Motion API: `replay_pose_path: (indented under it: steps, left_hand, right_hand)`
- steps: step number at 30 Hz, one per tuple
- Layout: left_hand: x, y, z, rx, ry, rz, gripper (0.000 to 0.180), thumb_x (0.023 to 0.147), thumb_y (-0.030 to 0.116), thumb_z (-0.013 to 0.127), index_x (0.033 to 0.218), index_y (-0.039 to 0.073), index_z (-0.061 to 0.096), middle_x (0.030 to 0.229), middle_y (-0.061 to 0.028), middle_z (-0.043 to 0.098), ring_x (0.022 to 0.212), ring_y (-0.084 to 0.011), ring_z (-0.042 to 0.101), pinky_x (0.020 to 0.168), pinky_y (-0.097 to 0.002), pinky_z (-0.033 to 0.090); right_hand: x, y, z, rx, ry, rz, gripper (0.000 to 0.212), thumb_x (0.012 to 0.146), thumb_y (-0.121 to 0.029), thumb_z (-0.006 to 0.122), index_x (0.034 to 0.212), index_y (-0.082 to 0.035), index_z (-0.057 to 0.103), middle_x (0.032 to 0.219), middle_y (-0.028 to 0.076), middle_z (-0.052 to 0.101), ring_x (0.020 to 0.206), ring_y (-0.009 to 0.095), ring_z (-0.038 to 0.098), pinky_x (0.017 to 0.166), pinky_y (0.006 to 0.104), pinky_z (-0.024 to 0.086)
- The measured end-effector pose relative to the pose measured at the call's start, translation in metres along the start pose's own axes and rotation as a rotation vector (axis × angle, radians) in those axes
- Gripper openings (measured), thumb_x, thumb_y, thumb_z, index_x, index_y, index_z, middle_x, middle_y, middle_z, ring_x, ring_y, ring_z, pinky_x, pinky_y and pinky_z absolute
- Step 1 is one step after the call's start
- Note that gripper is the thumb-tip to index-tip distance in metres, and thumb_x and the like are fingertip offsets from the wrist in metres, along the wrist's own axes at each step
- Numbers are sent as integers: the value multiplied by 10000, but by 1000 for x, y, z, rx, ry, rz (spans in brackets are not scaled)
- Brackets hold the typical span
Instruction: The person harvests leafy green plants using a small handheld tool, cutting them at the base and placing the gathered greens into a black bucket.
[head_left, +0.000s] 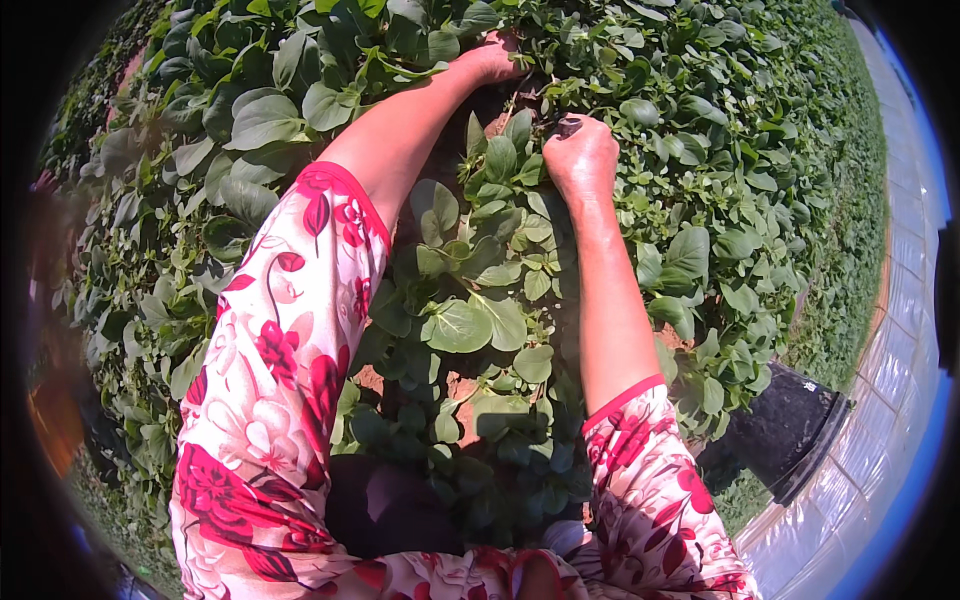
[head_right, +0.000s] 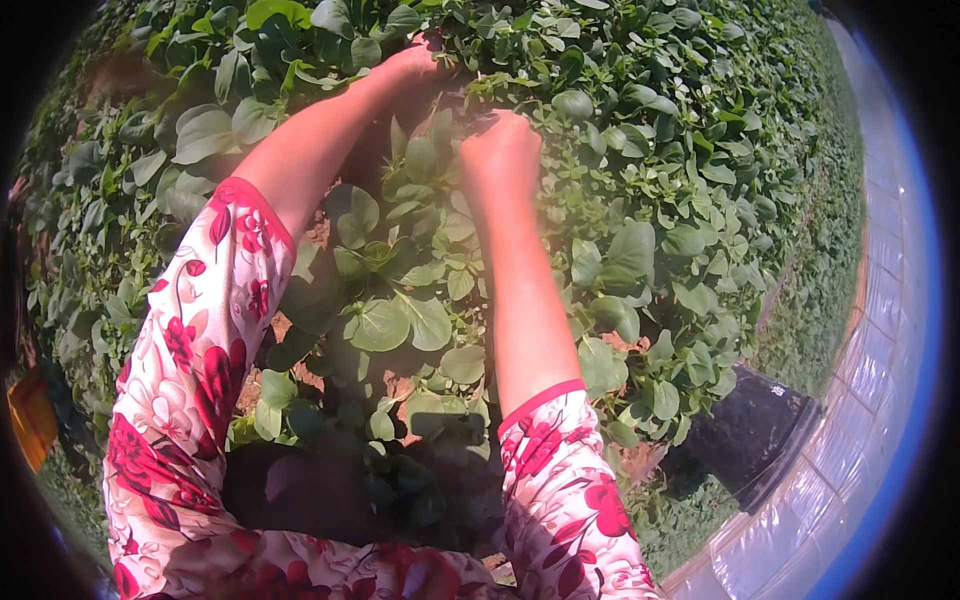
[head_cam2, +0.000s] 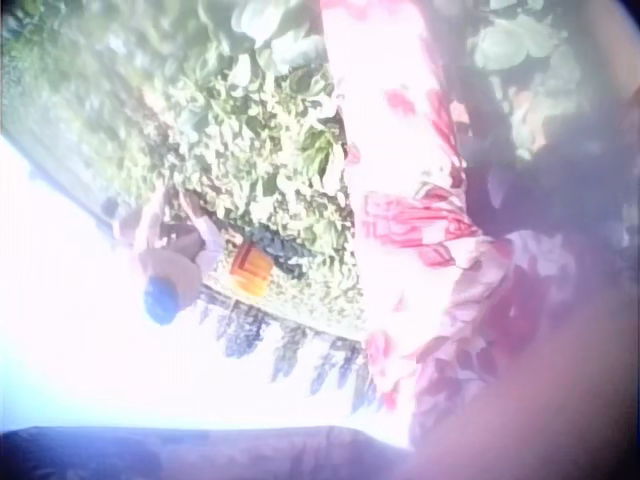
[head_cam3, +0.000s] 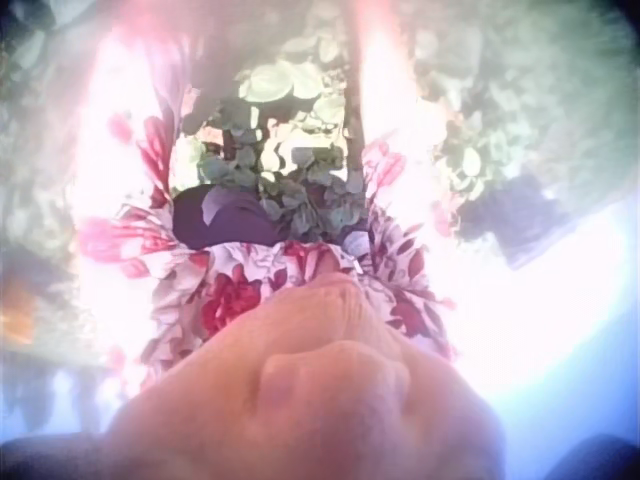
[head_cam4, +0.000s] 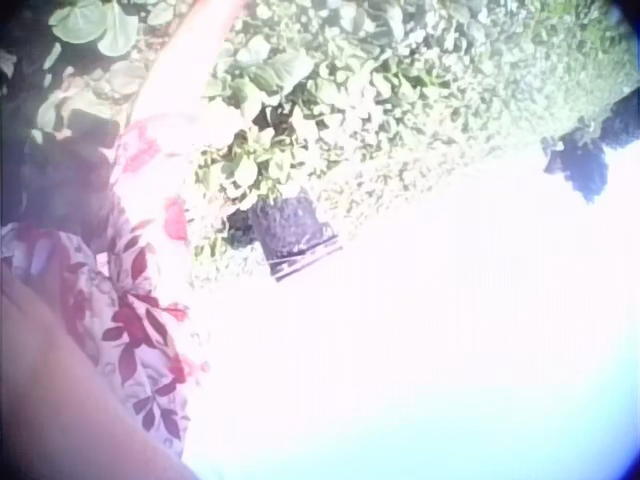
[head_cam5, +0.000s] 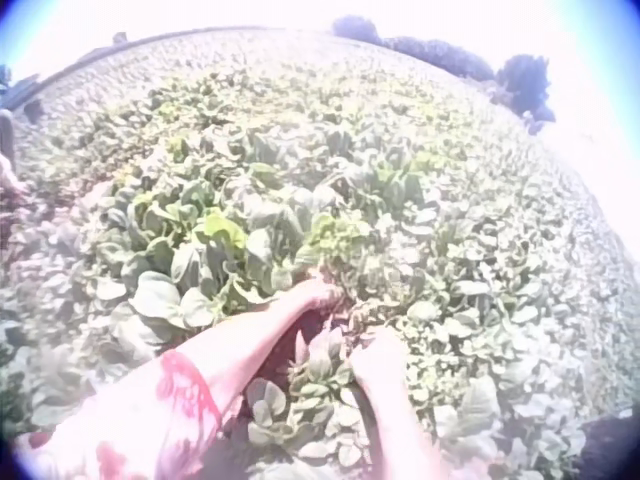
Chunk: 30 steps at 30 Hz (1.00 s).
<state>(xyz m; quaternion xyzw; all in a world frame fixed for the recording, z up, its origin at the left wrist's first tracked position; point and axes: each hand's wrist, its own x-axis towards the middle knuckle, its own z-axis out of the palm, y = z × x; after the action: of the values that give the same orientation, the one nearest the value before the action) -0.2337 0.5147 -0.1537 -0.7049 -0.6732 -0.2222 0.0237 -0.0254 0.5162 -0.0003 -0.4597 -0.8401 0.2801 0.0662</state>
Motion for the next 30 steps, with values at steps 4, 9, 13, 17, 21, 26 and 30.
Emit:
replay_pose_path:
  steps: [4, 9, 13, 17, 21, 26, 30]
  left_hand:
    - [0, -6, 0, -85, 74, -195, 304, 825, 341, 487, 947, 97, 623, 928, -166, 634, 861, -343, 603, 742, -430, 491]
    - [1, 4, 7, -99, 131, -302, 351, 804, 367, 515, 969, 79, 631, 968, -185, 631, 877, -341, 608, 775, -438, 488]
    - [-7, 8, 36, 229, -84, -277, 322, 759, 340, 529, 994, 148, 636, 1063, -116, 589, 1042, -332, 516, 858, -544, 377]
    - [-21, 7, 45, 191, -253, -409, 312, 762, 287, 580, 1062, 221, 637, 1186, -45, 536, 1197, -286, 401, 1019, -626, 185]
    - [-24, 45, 28, -340, -29, -437, 395, 808, 302, 540, 1149, 104, 551, 1134, -166, 536, 1048, -349, 494, 907, -494, 395]
    - [-61, 53, -8, -394, 299, -481, 232, 810, 198, 582, 1000, 74, 624, 884, -123, 639, 781, -255, 590, 716, -368, 486]
    - [-115, 75, -35, -410, 289, -496, 236, 790, 200, 580, 989, 80, 622, 907, -113, 638, 815, -255, 590, 736, -389, 480]
  right_hand:
    - [20, -2, -4, 10, -35, 74, 171, 703, -123, 544, 788, -28, 658, 772, 194, 650, 775, 365, 636, 708, 394, 490]
    - [26, 7, -7, 101, -71, 54, 173, 696, -146, 560, 724, 11, 625, 721, 202, 639, 727, 358, 634, 678, 393, 487]
    - [21, 10, 2, 33, -97, -139, 150, 669, -135, 581, 704, 8, 608, 672, 191, 620, 668, 353, 627, 643, 389, 493]
    - [2, 7, 10, 87, -115, -249, 143, 689, -135, 587, 732, -1, 613, 699, 201, 616, 678, 370, 615, 638, 406, 491]
    - [-8, 29, 0, -32, -136, -251, 138, 696, -113, 584, 770, -6, 627, 739, 205, 624, 721, 381, 611, 662, 409, 495]
    - [-22, -7, -6, -221, -294, -312, 181, 678, -73, 566, 815, -9, 665, 764, 215, 642, 762, 360, 636, 737, 404, 519]
    - [-51, -44, -7, -376, -354, -464, 139, 705, -96, 610, 783, 15, 642, 722, 231, 635, 722, 371, 641, 678, 446, 525]
